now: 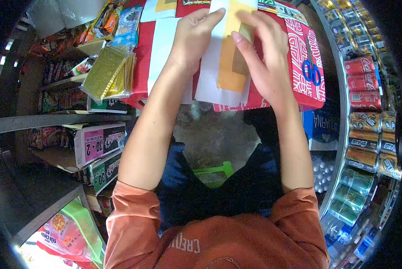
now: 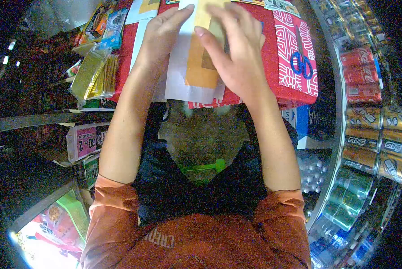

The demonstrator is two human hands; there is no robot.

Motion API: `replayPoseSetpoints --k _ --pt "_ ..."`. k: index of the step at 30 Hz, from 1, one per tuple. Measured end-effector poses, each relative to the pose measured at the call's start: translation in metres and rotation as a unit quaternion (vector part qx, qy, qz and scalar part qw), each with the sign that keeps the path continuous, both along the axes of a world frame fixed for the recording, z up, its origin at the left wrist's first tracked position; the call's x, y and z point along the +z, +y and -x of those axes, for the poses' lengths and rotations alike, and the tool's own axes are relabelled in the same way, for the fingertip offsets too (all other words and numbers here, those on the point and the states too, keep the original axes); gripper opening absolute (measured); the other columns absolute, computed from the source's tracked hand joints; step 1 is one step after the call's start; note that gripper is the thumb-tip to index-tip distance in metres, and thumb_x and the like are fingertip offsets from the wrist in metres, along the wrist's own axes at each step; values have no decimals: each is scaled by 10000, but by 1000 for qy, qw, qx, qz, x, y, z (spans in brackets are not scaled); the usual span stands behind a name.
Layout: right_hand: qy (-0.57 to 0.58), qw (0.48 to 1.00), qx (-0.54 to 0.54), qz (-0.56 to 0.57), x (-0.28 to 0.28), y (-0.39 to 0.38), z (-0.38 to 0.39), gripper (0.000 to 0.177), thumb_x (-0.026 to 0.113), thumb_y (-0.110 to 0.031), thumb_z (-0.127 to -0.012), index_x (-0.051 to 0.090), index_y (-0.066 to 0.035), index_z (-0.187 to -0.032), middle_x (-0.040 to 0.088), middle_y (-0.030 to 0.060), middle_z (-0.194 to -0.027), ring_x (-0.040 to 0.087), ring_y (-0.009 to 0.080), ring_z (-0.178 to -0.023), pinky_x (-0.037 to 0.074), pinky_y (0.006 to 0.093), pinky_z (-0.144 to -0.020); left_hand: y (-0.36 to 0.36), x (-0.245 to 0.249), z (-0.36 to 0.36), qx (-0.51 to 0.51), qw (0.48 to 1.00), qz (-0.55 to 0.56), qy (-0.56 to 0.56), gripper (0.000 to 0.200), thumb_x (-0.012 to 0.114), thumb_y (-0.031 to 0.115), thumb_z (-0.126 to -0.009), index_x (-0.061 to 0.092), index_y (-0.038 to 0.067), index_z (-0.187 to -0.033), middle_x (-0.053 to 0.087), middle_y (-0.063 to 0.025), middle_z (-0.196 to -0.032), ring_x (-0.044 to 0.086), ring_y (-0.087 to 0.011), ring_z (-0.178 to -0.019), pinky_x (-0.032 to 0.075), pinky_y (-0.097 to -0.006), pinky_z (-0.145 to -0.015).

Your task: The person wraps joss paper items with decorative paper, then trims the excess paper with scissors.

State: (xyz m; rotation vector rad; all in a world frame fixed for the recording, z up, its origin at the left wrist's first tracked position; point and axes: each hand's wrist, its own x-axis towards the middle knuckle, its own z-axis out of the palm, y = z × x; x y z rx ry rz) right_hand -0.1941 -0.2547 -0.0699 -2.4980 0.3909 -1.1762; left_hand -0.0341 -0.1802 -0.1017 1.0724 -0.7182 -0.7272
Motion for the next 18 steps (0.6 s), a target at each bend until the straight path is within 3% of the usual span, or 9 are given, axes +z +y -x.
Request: replayPoseSetpoints --k 1,2,4,5,8,9,12,18 --pt "-28 999 11 -30 4 1 -2 521 662 -308 -1004 557 -39 -1439 560 167 -1410 517 308 -1300 360 439 -1144 1 2 0 -5 1000 -2 3 539 690 468 -963 709 1 -1232 726 -152 -1098 680 -179 -973 534 -330 -862" --pt "-47 994 -11 -102 6 4 -1 624 709 -275 -982 464 -1 -1485 552 157 -1425 519 263 -1314 389 418 -1138 2 4 1 -12 1000 0 22 457 686 400 -983 710 0 -1203 735 -119 -1075 677 -146 -943 529 -298 -837" --pt "-110 945 37 -307 5 -2 -4 629 699 -291 -993 448 -2 -1492 552 138 -1439 531 229 -1319 414 375 -1114 15 35 13 -26 998 3 60 293 678 263 -1023 711 -2 -1144 754 -54 -1028 671 -79 -884 520 -234 -789" --pt "-137 908 45 -392 9 -2 -4 591 720 -304 -979 514 -3 -1444 615 125 -1374 583 187 -1254 427 336 -1086 16 41 17 -34 997 10 62 291 656 261 -1036 712 0 -1151 755 -47 -1027 672 -78 -877 522 -234 -790" --pt "-79 852 85 -511 11 -17 6 519 749 -296 -958 605 -16 -1370 680 101 -1280 613 154 -1209 431 320 -1072 17 50 27 -54 996 22 74 292 617 260 -1060 713 6 -1168 757 -35 -1028 675 -74 -862 526 -231 -792" --pt "-93 845 97 -517 16 -10 6 427 767 -280 -946 686 -22 -1276 724 85 -1206 645 133 -1158 447 302 -1050 17 52 30 -56 995 21 81 293 622 262 -1059 714 8 -1170 759 -37 -1029 675 -72 -861 526 -229 -792" --pt "-102 847 112 -510 19 -7 7 394 784 -245 -938 701 18 -1219 749 88 -1141 700 128 -1036 529 290 -949 18 58 34 -59 992 24 107 291 630 261 -1056 718 9 -1172 764 -44 -1032 679 -69 -860 529 -228 -787" --pt "-99 866 123 -475 22 -7 11 358 782 -189 -938 702 12 -1223 751 91 -1154 710 134 -1032 534 287 -955 22 64 34 -29 996 20 80 273 654 243 -1043 729 2 -1147 776 -54 -1000 686 -73 -839 533 -228 -769"
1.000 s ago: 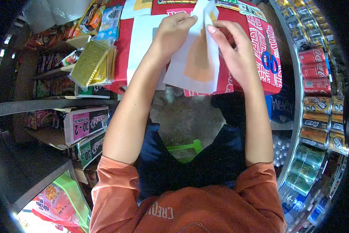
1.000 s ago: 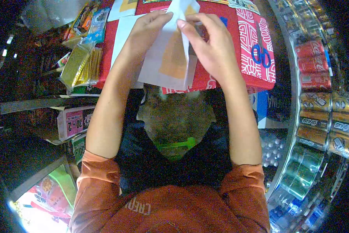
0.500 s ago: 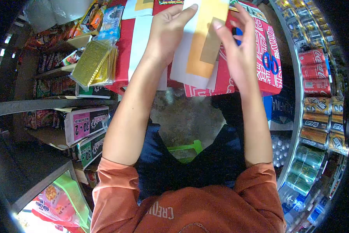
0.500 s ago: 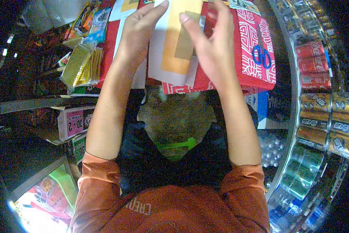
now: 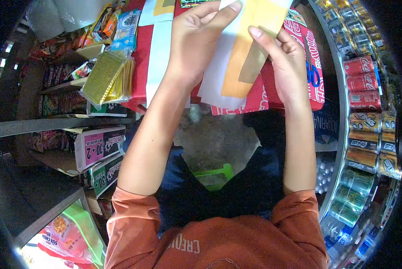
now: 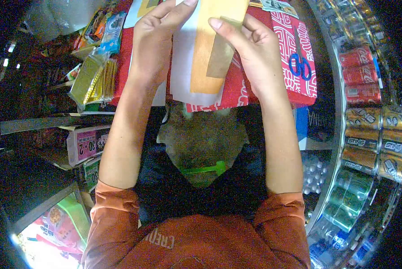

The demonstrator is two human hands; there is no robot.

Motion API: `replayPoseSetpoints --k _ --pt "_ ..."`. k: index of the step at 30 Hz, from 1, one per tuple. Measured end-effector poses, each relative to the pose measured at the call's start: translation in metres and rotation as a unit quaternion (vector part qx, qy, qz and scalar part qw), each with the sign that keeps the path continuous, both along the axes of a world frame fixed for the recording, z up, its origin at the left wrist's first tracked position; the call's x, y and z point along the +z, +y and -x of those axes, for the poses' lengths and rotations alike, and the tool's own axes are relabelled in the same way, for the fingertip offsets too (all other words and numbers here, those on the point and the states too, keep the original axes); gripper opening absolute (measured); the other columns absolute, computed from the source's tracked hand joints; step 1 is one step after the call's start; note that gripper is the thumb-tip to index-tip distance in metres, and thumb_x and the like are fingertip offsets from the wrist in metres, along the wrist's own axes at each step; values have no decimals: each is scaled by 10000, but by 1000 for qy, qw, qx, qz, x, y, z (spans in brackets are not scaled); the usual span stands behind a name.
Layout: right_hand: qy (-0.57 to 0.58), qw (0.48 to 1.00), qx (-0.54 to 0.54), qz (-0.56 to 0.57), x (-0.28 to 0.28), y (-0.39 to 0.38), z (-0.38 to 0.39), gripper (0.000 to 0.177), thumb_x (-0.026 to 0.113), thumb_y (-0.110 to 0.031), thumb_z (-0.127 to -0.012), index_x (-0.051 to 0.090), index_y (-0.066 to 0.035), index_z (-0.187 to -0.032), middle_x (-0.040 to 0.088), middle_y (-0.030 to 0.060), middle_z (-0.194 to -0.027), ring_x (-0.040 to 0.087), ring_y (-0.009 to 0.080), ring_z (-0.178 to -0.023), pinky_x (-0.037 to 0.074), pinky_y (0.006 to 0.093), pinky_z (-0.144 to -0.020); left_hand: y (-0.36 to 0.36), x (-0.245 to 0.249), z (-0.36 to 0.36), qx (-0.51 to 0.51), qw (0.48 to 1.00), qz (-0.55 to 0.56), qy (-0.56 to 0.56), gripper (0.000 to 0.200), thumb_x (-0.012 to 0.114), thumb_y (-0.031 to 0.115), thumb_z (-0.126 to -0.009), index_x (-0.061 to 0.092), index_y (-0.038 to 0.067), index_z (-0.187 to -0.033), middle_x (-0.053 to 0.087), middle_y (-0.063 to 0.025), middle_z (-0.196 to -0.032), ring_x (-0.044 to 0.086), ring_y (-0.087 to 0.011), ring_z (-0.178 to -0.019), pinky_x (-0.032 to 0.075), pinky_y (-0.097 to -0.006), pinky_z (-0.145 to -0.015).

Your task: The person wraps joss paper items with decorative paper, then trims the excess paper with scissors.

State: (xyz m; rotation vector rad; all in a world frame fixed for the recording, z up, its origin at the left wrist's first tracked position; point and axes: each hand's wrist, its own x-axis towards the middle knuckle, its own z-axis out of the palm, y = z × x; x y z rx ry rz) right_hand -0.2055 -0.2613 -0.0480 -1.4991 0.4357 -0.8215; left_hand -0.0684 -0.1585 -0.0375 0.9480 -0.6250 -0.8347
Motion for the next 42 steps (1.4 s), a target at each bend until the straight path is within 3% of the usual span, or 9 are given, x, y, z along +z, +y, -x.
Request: replayPoseSetpoints --k 18,34,42 --pt "34 999 19 -8 1 -1 4 377 838 -234 -884 734 -2 -1163 759 66 -1103 711 124 -970 544 287 -913 1 3 2 22 1000 15 -14 260 702 196 -1011 730 -18 -1155 784 -85 -1023 701 -80 -871 542 -230 -790" --pt "81 991 108 7 -1 1 7 343 821 -177 -900 735 6 -1177 757 44 -1119 691 103 -1012 530 286 -938 4 7 -3 102 994 16 -41 227 705 214 -1008 766 -3 -1031 765 -38 -962 641 -49 -814 497 -212 -754" --pt "123 976 181 9 7 5 11 353 812 -201 -914 716 20 -1172 754 40 -1089 691 94 -989 550 287 -897 8 14 -6 144 989 9 -9 237 686 227 -1020 754 3 -1055 767 -65 -983 675 -86 -830 516 -238 -767"
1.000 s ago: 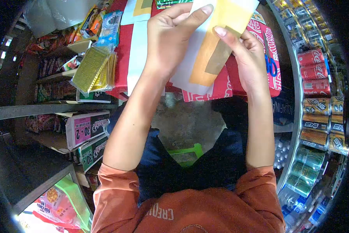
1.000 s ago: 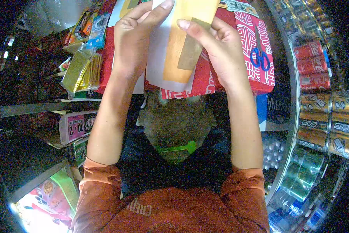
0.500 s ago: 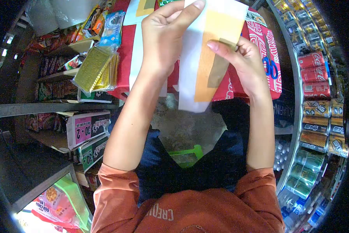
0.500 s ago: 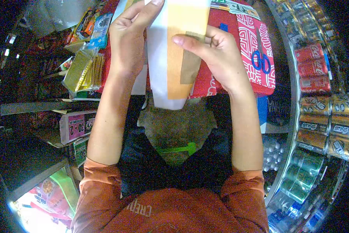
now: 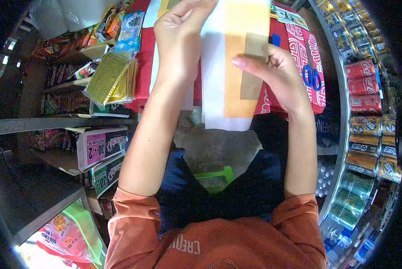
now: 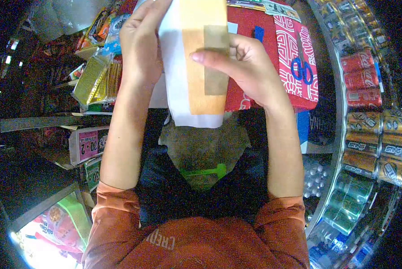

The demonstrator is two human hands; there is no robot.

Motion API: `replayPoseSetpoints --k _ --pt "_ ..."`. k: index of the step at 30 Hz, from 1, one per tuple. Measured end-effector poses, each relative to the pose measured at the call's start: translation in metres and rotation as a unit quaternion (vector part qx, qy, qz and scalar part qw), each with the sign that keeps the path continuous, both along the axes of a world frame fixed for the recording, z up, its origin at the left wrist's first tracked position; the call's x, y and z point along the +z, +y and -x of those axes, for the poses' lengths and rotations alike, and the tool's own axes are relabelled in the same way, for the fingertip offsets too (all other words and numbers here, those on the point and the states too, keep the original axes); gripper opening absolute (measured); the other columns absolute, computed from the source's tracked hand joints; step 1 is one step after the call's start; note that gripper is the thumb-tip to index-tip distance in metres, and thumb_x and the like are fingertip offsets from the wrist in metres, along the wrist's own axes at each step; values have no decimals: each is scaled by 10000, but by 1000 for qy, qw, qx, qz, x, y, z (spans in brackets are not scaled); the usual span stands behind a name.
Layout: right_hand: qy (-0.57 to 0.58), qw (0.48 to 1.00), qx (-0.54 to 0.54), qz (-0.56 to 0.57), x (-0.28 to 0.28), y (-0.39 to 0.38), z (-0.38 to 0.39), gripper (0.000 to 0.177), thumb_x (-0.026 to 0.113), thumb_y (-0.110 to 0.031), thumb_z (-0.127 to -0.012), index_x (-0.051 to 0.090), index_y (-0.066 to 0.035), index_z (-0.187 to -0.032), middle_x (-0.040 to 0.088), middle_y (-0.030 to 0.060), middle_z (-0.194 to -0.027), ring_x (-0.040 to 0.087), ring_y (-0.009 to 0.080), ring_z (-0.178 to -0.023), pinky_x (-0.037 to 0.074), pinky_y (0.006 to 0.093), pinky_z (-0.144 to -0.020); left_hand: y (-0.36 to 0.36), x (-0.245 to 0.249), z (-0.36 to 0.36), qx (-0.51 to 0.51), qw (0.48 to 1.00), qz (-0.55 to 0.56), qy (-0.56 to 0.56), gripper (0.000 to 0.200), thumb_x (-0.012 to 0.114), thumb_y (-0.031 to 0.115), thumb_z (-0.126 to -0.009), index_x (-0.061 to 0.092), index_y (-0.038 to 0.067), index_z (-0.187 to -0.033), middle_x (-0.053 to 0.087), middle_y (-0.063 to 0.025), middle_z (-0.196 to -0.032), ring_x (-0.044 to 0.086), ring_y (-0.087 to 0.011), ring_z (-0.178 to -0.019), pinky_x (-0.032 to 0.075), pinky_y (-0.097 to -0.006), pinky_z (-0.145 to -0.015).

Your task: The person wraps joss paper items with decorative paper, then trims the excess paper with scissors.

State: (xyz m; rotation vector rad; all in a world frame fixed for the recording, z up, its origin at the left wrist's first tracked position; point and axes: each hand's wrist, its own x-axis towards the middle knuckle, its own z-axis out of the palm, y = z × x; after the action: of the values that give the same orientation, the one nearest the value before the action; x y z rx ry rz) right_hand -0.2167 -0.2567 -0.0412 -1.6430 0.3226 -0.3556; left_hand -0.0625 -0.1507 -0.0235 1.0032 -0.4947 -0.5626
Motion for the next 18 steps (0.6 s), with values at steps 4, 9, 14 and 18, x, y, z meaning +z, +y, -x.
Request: replayPoseSetpoints --k 4,9,14,18 --pt "43 998 39 0 -3 3 -1 329 805 -205 -918 730 35 -1130 761 55 -1050 698 93 -947 557 282 -862 -1 -10 -14 -16 998 63 21 253 676 235 -1025 741 -2 -1085 766 -82 -1021 698 -115 -866 532 -256 -786" --pt "81 994 77 15 -12 4 -1 376 827 -256 -894 750 53 -1095 771 83 -1008 709 118 -904 568 300 -835 -2 -17 -22 14 997 43 55 242 681 219 -1019 742 -6 -1084 766 -82 -1015 703 -126 -881 534 -262 -796" --pt "94 992 81 14 -12 7 -2 414 835 -267 -881 746 58 -1121 772 99 -1032 718 138 -910 567 302 -840 -3 -26 -26 24 998 46 41 243 688 214 -1015 743 -12 -1082 765 -79 -1017 701 -129 -876 529 -259 -792" --pt "98 991 89 18 -11 8 -3 416 834 -263 -881 746 51 -1139 773 104 -1031 726 154 -928 569 311 -867 -3 -29 -29 14 997 56 42 258 697 213 -1007 741 -22 -1105 766 -88 -1031 702 -129 -882 529 -261 -800"
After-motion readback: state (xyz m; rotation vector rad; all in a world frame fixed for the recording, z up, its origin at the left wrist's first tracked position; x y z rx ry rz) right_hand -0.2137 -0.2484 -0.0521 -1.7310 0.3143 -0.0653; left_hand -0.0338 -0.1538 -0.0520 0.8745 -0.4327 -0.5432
